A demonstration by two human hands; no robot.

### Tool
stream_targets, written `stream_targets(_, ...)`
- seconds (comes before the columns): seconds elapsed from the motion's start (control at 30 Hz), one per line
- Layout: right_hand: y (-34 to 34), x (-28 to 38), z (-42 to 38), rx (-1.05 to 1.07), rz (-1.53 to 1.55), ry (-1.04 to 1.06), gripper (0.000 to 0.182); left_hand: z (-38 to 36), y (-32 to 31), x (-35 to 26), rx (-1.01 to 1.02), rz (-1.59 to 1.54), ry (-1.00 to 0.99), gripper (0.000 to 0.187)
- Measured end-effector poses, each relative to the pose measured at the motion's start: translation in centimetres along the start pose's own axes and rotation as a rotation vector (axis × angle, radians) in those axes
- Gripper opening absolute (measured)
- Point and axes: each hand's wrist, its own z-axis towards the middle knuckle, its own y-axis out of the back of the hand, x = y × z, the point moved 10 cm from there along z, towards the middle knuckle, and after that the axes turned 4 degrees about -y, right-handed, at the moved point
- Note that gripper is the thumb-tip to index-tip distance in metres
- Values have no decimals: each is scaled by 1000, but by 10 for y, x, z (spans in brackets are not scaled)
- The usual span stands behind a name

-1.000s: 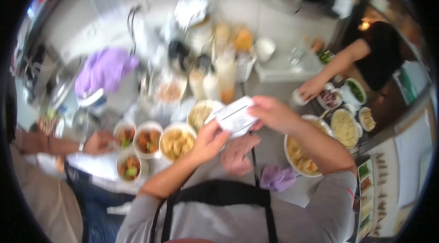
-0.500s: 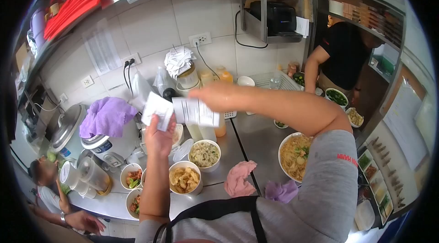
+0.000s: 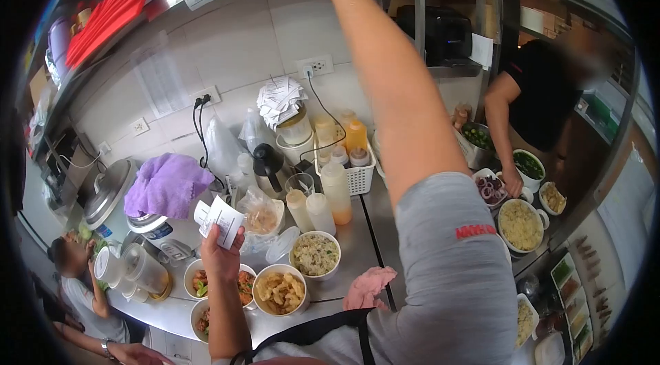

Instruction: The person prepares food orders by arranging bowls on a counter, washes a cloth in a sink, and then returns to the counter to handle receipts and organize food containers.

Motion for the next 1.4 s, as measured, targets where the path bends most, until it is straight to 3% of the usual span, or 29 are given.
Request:
stream_targets(0.1,-8,5,10,-143,89,94,26,-2,13,2,-7,26,-7,31)
stream_targets(0.2,12,-20,43,-376,-393,174,26,-5,23,-1,-45,60,-9,32)
stream_targets(0.27,60,-34,17,-489,-439,63,26,-4,32,-3,-15,76,-11,36)
stream_targets(0.33,85,-45,13,-391,-714,195,27,-4,36,-3,-40,68,-16,35)
stream_targets(0.4,122,-30,-41,-407,-181,64,26,-3,33,-1,-31,71,-3,35)
stream_targets(0.6,139,-52,-20,-302,87,-142,20,0,16,14,0,75,26,33)
stream_targets(0.77,132,-57,4,-213,199,-114,14,-2,16,17,-22,107,26,33)
stream_targets(0.87,142,-61,-47,-377,306,-194,14,-7,31,11,-50,119,16,33)
stream_targets(0.97,163,-33,-71,-723,-485,289,20,-8,37,7,-53,127,22,34)
stream_targets(1.07,118,-38,-47,-442,3,295,29,-6,31,8,-3,141,21,34)
stream_targets(1.13,96,-21,-39,-488,-127,212,35,-8,25,11,19,149,18,35)
stream_targets(1.23,75,-7,-19,-471,-101,278,36,-13,27,14,30,138,14,37)
stream_targets(1.4,86,33,-24,-445,-291,-36,40,-29,37,3,16,174,0,36)
